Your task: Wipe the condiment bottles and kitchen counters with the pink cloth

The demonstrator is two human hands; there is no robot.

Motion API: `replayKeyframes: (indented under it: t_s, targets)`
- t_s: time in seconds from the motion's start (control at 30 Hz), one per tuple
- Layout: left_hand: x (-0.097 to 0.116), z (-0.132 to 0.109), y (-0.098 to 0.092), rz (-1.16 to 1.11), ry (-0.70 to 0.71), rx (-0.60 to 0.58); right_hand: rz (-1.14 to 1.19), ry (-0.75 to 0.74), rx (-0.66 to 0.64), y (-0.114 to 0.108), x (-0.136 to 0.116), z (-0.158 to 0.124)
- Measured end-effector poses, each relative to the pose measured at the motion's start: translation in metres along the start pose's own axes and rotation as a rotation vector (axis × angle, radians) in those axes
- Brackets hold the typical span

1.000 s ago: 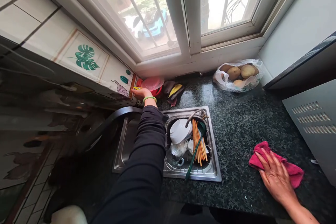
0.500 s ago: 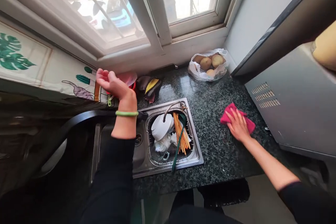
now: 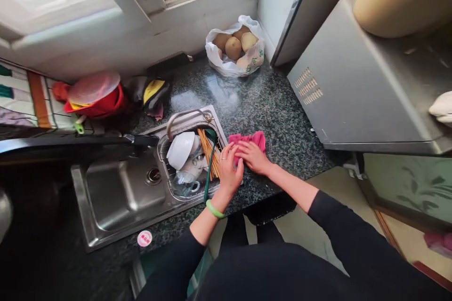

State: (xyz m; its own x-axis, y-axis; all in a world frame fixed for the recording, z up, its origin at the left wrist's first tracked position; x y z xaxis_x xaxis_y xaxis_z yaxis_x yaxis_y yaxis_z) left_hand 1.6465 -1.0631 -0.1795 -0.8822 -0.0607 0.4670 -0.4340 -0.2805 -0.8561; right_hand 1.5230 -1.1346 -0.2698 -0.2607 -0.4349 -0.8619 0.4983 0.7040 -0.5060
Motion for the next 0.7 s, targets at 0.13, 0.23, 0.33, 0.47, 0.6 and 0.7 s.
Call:
replayKeyframes:
  t_s: [0.13,0.23,0.33,0.47,0.6,0.7]
  targets:
    - [-0.004,-0.026,0.027,0.124,-0.028,-0.13,0.15,-0.02,0.041,-0.044,0.012,-0.059]
    - [-0.006,-0.044,0.037,0.226,-0.048,-0.227,0.097,0.099,0.245,-0.133,0.061,-0.033]
    - [-0.002,-0.055,0.047,0.323,-0.066,-0.346,-0.082,0.353,0.467,-0.194,0.111,0.003]
    - [0.01,-0.058,0.056,0.453,-0.093,-0.48,-0.184,0.383,0.402,-0.149,0.098,-0.018]
    - [0.02,-0.05,0.058,0.564,-0.099,-0.557,-0.104,0.166,0.096,-0.071,0.047,-0.103]
    - [0.025,-0.045,0.059,0.628,-0.089,-0.605,-0.126,0.249,0.164,-0.094,0.062,-0.12]
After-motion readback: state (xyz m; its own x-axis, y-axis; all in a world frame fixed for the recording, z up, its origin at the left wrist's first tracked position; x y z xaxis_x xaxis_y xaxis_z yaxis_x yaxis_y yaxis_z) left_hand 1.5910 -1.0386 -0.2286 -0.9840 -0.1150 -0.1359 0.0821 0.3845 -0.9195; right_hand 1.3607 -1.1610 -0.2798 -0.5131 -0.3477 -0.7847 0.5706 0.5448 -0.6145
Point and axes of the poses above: each hand's wrist, its own z-axis towards the middle knuckle, its own y-axis out of the palm, x = y × z, the point moved 3 cm from there along z, towards the middle knuckle, and after that the axes turned 15 degrees about z, right-handed, at the moved point
